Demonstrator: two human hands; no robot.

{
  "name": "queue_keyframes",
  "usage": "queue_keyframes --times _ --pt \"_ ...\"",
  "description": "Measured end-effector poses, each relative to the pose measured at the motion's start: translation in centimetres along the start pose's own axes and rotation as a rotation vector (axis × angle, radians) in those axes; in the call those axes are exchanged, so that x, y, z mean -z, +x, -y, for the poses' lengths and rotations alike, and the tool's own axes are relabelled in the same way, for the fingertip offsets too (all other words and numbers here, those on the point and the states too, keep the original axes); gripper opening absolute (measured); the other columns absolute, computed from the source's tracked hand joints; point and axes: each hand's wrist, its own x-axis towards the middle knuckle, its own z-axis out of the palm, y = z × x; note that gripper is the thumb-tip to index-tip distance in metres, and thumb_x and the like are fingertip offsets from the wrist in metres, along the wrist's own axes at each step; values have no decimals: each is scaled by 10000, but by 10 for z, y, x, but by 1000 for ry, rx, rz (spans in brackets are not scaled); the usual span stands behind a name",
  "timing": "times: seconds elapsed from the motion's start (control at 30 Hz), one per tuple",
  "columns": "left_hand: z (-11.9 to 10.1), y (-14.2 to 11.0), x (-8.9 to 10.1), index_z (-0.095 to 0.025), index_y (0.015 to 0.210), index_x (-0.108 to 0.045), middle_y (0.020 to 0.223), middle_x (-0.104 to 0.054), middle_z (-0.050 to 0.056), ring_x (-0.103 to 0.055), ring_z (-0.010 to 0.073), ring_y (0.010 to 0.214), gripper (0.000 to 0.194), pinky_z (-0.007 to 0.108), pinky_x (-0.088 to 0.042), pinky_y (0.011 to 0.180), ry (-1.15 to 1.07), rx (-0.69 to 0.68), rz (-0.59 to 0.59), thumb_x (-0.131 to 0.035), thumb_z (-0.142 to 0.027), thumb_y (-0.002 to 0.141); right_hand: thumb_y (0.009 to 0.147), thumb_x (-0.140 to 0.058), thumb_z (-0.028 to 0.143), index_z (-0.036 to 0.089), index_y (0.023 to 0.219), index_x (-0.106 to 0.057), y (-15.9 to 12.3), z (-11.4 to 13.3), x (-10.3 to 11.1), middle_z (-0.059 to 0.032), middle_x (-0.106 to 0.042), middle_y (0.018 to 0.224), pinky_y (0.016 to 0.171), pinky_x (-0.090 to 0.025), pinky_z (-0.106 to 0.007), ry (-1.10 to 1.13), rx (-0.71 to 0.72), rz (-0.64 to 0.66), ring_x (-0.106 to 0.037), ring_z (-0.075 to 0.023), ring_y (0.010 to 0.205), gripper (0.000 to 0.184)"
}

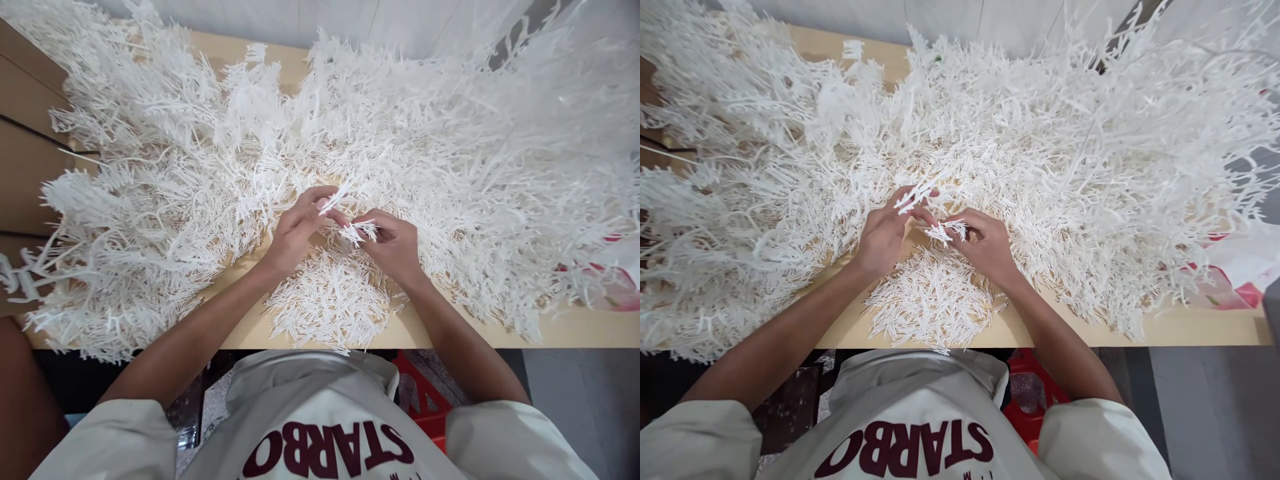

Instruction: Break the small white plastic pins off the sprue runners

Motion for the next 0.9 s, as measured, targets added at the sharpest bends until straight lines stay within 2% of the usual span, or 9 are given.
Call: queue_keyframes --times 0.1,0.17,0.27,0.37,0.5,0.57,0.63,0.8,0.9 --pt "2 0 2 -238 1057 -569 1209 -590 35 -573 180 1124 214 370 -469 978 -106 25 99 -491 -365 903 743 -705 340 217 820 -655 0 2 0 25 -659 747 545 -485 -236 263 -143 148 -588 -88 605 154" --pt "3 0 1 -251 1110 -493 1181 -606 36 -605 166 1063 264 336 -512 896 -84 35 136 -559 -324 865 740 -707 357 222 822 -627 -1 4 -1 29 -652 754 554 -520 -247 400 -221 201 -616 -95 609 177" --pt "3 -1 1 -284 1205 -374 1011 -628 11 -645 109 803 439 258 -528 707 28 17 102 -605 -327 834 773 -677 378 253 881 -579 -1 5 -3 39 -641 757 515 -524 -241 461 -289 96 -618 -90 565 193" --pt "-2 -1 1 -287 1250 -336 874 -608 -10 -622 88 713 461 235 -500 646 145 14 46 -570 -354 859 809 -644 383 298 994 -505 0 4 -4 52 -623 693 484 -503 -241 423 -305 -45 -601 -95 517 246" --pt "-9 -1 -1 -254 1128 -473 795 -571 -28 -580 78 696 417 206 -457 606 356 3 63 -657 -404 785 823 -627 393 320 1023 -451 -1 5 -6 66 -588 639 438 -459 -226 376 -291 -21 -572 -94 498 276" --pt "-9 -2 -3 -235 1025 -539 783 -562 -36 -557 69 674 385 200 -448 609 467 -15 64 -699 -431 736 819 -629 400 298 954 -484 -3 4 -8 50 -598 697 484 -478 -232 340 -251 -15 -590 -97 580 223" --pt "-8 -2 -4 -230 1004 -562 805 -575 -39 -534 57 638 386 201 -452 622 518 -27 29 -715 -442 719 807 -645 394 273 891 -514 -3 4 -9 33 -598 758 548 -496 -238 295 -202 -53 -594 -96 658 197" --pt "-4 -2 -3 -224 947 -618 796 -629 -35 -501 48 578 222 201 -435 592 540 -38 -118 -608 -415 833 823 -638 356 267 888 -535 -2 5 -10 33 -554 784 561 -493 -213 307 -187 -96 -562 -69 661 151" --pt "-5 -3 -5 -210 894 -627 823 -655 -16 -558 69 667 190 214 -456 638 545 -86 -203 -567 -389 868 813 -652 333 291 964 -509 -2 8 -12 22 -547 884 526 -487 -199 361 -181 -101 -557 -71 695 212"
